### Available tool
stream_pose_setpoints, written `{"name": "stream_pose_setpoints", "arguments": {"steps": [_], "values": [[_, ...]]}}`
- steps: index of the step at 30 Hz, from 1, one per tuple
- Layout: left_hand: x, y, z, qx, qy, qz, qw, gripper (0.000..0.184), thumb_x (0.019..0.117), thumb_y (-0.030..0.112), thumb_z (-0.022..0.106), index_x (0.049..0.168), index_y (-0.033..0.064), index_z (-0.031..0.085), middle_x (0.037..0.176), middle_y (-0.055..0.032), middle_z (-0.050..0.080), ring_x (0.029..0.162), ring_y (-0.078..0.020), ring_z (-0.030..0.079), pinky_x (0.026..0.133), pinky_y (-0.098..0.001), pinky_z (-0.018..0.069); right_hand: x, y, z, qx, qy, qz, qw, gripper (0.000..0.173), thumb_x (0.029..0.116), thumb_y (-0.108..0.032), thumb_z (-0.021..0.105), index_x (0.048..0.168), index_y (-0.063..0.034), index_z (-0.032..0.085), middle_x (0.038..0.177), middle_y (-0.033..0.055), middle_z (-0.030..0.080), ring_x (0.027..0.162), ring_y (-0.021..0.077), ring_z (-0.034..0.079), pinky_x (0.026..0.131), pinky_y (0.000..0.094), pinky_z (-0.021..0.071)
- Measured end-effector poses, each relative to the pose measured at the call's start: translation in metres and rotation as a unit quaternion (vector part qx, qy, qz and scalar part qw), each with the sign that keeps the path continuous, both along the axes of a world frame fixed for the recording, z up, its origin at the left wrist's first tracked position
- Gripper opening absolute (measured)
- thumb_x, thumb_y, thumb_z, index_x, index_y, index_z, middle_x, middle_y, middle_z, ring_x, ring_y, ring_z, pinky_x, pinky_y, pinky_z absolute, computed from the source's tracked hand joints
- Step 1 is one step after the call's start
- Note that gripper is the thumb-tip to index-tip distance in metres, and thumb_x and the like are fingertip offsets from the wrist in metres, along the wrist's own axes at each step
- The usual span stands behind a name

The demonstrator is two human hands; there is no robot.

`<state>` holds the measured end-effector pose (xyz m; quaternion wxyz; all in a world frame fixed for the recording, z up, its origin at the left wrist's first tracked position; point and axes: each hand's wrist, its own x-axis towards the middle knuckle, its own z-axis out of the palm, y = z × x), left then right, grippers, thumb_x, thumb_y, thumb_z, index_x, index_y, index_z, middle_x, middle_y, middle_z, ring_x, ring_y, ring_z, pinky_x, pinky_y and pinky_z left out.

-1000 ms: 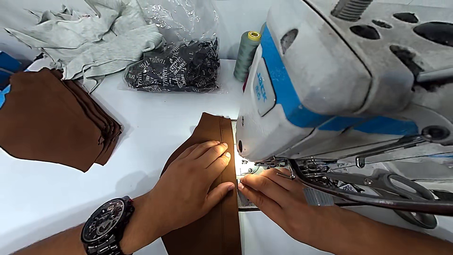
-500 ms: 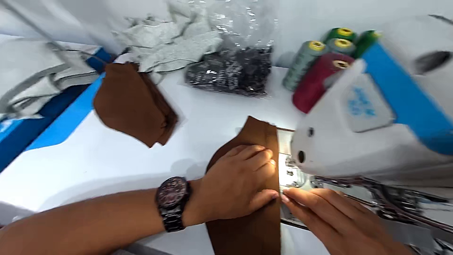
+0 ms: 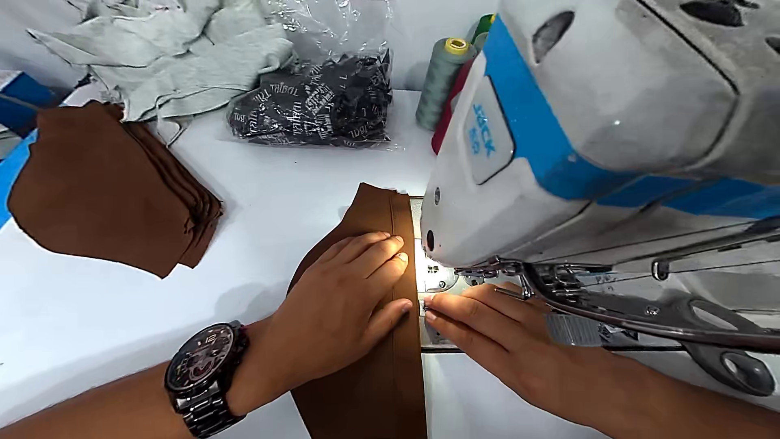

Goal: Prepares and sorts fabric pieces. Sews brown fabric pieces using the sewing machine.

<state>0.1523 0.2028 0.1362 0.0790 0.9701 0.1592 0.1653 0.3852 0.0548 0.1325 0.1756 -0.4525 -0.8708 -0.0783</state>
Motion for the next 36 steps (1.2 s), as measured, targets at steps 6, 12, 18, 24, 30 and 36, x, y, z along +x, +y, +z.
{"name": "stream_pose_setpoints", "arguments": {"steps": [6,12,18,24,30,36], "values": [[0.001,0.000,0.000,0.003,-0.006,-0.002,1.000,0.052,0.1031,0.050,0.045,0.125,0.0115,0.072,0.141,-0.0047,0.063,0.140,-0.0218,0.051,0.116,-0.0413,0.0412,-0.002,0.000,0.001,0.003,-0.009,0.002,1.000,0.032,0.1059,-0.008,0.046,0.131,-0.0110,0.065,0.131,0.0037,0.067,0.113,0.0197,0.063,0.094,0.0327,0.0510],[0.001,0.000,-0.001,0.009,-0.009,-0.004,1.000,0.052,0.1027,0.051,0.046,0.122,0.0114,0.073,0.140,-0.0048,0.064,0.140,-0.0220,0.052,0.116,-0.0412,0.0418,-0.002,0.002,-0.001,0.015,-0.008,0.001,1.000,0.031,0.1059,-0.008,0.046,0.130,-0.0106,0.066,0.128,0.0031,0.068,0.111,0.0187,0.064,0.092,0.0328,0.0511],[0.001,0.000,-0.001,0.012,-0.009,-0.004,1.000,0.051,0.1027,0.051,0.045,0.122,0.0119,0.073,0.139,-0.0047,0.064,0.139,-0.0221,0.052,0.115,-0.0412,0.0422,-0.001,0.003,0.006,-0.002,-0.024,0.009,1.000,0.032,0.1065,-0.009,0.046,0.132,-0.0102,0.065,0.129,0.0032,0.068,0.111,0.0188,0.065,0.093,0.0318,0.0522],[0.002,-0.002,0.000,0.011,-0.007,0.008,1.000,0.053,0.0990,0.054,0.048,0.122,0.0137,0.073,0.137,-0.0042,0.065,0.138,-0.0222,0.053,0.113,-0.0421,0.0439,0.001,0.003,0.006,-0.008,-0.018,0.012,1.000,0.031,0.1063,-0.010,0.047,0.132,-0.0110,0.064,0.129,0.0040,0.068,0.113,0.0193,0.065,0.095,0.0330,0.0523],[0.003,-0.003,0.001,0.005,-0.009,0.015,1.000,0.052,0.0971,0.055,0.051,0.120,0.0145,0.074,0.137,-0.0030,0.065,0.137,-0.0213,0.053,0.113,-0.0416,0.0442,0.016,-0.001,0.002,-0.037,0.030,-0.014,0.999,0.023,0.1036,-0.020,0.050,0.119,-0.0214,0.067,0.124,0.0004,0.070,0.112,0.0182,0.067,0.088,0.0360,0.0564],[0.004,-0.005,0.003,0.015,-0.033,0.019,0.999,0.047,0.0948,0.054,0.054,0.108,0.0153,0.076,0.127,-0.0017,0.069,0.128,-0.0188,0.059,0.106,-0.0385,0.0487,0.023,0.009,0.000,-0.069,0.020,-0.002,0.997,0.038,0.1024,-0.013,0.051,0.134,-0.0257,0.066,0.128,0.0020,0.068,0.113,0.0146,0.067,0.090,0.0313,0.0570]]}}
